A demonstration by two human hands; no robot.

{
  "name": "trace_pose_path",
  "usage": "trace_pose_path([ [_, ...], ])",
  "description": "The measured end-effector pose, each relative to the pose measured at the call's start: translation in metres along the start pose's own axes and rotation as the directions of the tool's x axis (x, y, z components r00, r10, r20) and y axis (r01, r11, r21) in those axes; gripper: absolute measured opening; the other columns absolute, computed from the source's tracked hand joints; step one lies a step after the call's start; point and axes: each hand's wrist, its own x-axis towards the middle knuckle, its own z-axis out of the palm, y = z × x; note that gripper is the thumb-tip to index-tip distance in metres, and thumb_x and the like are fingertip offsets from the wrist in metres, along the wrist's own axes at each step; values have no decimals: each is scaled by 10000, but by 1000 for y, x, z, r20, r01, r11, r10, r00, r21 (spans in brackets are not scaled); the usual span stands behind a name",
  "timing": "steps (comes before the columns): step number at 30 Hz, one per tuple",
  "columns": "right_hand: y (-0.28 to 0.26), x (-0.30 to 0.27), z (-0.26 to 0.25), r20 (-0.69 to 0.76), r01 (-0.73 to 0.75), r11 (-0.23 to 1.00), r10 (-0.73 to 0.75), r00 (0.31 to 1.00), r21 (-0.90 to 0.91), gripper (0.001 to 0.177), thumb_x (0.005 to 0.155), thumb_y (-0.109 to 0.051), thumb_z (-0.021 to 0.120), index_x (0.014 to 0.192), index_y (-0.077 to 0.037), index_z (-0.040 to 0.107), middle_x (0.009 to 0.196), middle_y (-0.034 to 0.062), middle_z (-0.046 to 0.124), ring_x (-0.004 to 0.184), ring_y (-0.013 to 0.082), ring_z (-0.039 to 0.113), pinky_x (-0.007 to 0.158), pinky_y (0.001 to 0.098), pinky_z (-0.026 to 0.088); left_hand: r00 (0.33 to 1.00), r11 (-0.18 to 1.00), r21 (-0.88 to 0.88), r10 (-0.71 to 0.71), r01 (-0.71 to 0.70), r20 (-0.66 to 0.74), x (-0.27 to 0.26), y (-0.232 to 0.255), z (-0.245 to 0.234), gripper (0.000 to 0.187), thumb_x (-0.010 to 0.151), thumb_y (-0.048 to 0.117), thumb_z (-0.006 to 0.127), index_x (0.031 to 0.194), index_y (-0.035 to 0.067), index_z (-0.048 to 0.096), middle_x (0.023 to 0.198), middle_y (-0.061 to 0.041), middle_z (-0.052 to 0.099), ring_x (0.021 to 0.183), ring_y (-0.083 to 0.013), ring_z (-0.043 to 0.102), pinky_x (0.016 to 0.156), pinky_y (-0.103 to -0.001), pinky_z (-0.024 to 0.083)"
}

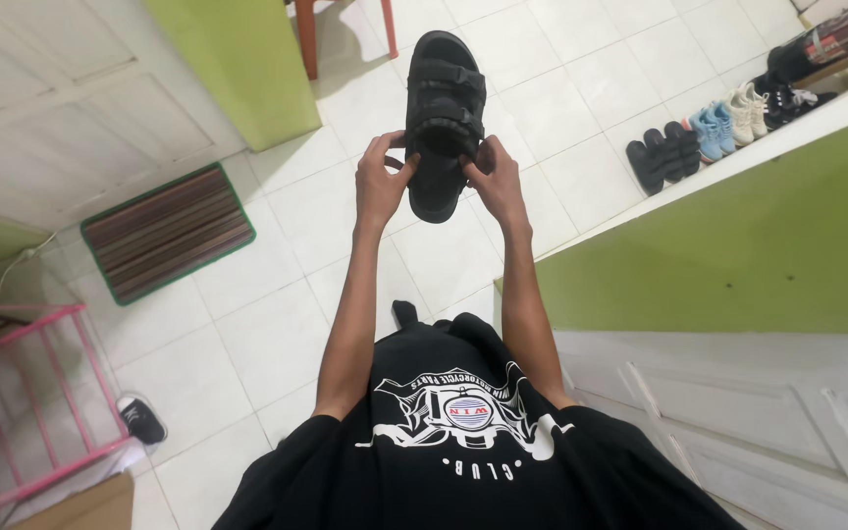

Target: The person picks up a sandal from the floor, carries it, and places it in a row of footwear, then picks up a shoe and lines it up with the other shoes by hand.

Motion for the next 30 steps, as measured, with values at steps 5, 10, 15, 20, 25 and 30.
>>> trace_pose_path([
  [5, 14, 37, -13, 4, -3, 999, 3, 1000, 37, 191, 930, -159, 696, 989, -25, 573, 744, 53, 647, 657, 115, 655, 595, 277, 555, 998, 999, -25, -38, 40, 48, 40, -9, 24, 363, 891, 137, 767, 1238, 77, 680, 1144, -64, 731, 817, -190, 748, 703, -326, 595],
  [10, 19, 81, -22, 0, -15, 1000, 15, 1000, 3, 196, 934, -156, 690, 984, -20, 557, 742, 47, 641, 656, 112, 663, 594, 279, 560, 998, 999, -6, -33, 33, 51, 83, -16, 44, 373, 880, 138, 770, 1237, 77, 680, 1148, -68, 734, 814, -191, 754, 705, -321, 600],
  [15, 27, 122, -27, -11, -4, 999, 4, 1000, 50, 187, 953, -152, 688, 966, -17, 559, 756, 56, 623, 673, 112, 652, 604, 285, 565, 999, 999, 32, -28, 27, 20, 117, -21, 63, 365, 890, 135, 763, 1240, 76, 681, 1143, -74, 734, 813, -190, 754, 693, -316, 604],
  [20, 30, 150, -19, 7, -37, 998, 37, 999, -48, 172, 938, -159, 676, 981, -38, 563, 747, 52, 654, 651, 112, 663, 591, 289, 534, 1000, 999, 38, -25, 26, -15, 136, -31, 67, 376, 886, 140, 760, 1245, 68, 674, 1153, -82, 724, 808, -191, 752, 686, -319, 592],
  [25, 40, 167, -8, 39, -37, 999, 36, 999, 5, 205, 937, -166, 691, 973, -24, 548, 747, 65, 631, 654, 122, 646, 591, 290, 539, 998, 998, 0, -70, 70, -5, 149, -51, 72, 375, 898, 130, 756, 1256, 58, 668, 1150, -85, 732, 808, -196, 747, 694, -320, 585],
  [30, 39, 197, -4, 75, -49, 999, 50, 996, -8, 222, 951, -174, 688, 949, -13, 536, 744, 66, 627, 656, 123, 648, 588, 291, 549, 995, 996, 0, -92, 92, -42, 173, -60, 71, 400, 892, 107, 752, 1278, 56, 660, 1159, -89, 729, 832, -189, 762, 708, -319, 590],
])
